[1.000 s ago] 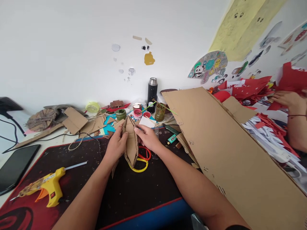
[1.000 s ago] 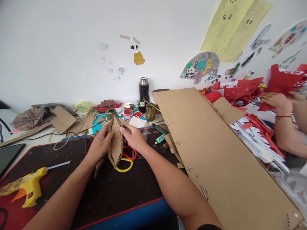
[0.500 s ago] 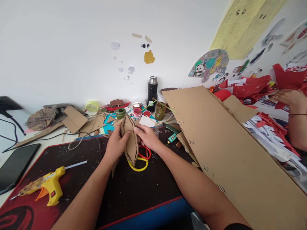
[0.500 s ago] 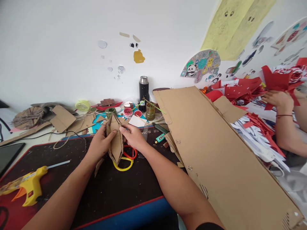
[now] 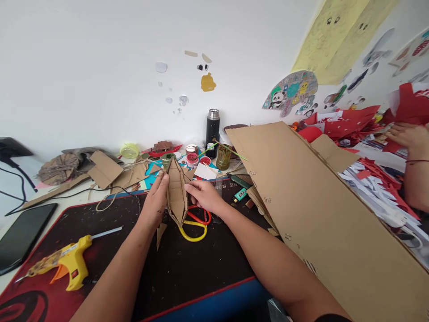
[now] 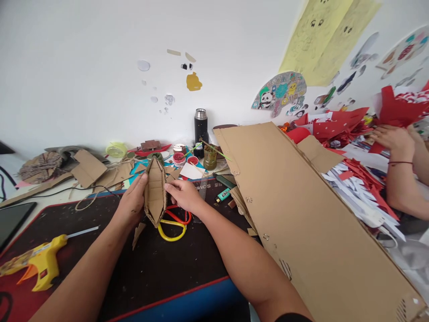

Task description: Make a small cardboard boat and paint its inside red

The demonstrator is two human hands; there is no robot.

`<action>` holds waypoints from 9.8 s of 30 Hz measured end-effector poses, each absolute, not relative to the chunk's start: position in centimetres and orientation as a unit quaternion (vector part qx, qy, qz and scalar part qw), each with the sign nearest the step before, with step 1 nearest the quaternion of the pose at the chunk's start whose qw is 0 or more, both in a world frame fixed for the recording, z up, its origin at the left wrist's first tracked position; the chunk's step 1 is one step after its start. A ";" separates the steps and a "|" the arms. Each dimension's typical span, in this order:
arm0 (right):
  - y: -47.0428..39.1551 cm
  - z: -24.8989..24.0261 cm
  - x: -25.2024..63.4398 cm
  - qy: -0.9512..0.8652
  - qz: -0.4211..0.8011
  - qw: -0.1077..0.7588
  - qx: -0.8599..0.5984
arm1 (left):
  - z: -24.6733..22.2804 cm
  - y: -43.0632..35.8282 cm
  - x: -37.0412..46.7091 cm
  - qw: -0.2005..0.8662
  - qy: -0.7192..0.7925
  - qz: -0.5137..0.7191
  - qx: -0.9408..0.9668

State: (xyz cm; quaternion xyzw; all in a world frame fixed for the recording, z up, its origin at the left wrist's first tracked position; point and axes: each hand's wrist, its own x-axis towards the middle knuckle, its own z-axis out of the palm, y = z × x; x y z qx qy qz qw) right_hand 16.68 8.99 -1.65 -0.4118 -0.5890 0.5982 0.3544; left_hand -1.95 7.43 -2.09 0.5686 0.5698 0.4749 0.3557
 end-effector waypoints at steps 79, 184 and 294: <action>8.9 -1.3 16.3 -0.549 0.601 0.395 -0.425 | 1.3 7.9 -2.7 0.566 0.337 0.740 0.138; 10.0 -2.1 16.4 -0.505 0.596 0.481 -0.397 | -0.6 8.6 -2.1 0.510 0.365 0.763 0.156; 9.4 -2.5 16.2 -0.580 0.520 0.483 -0.399 | 0.3 8.5 -1.8 0.504 0.438 0.738 0.095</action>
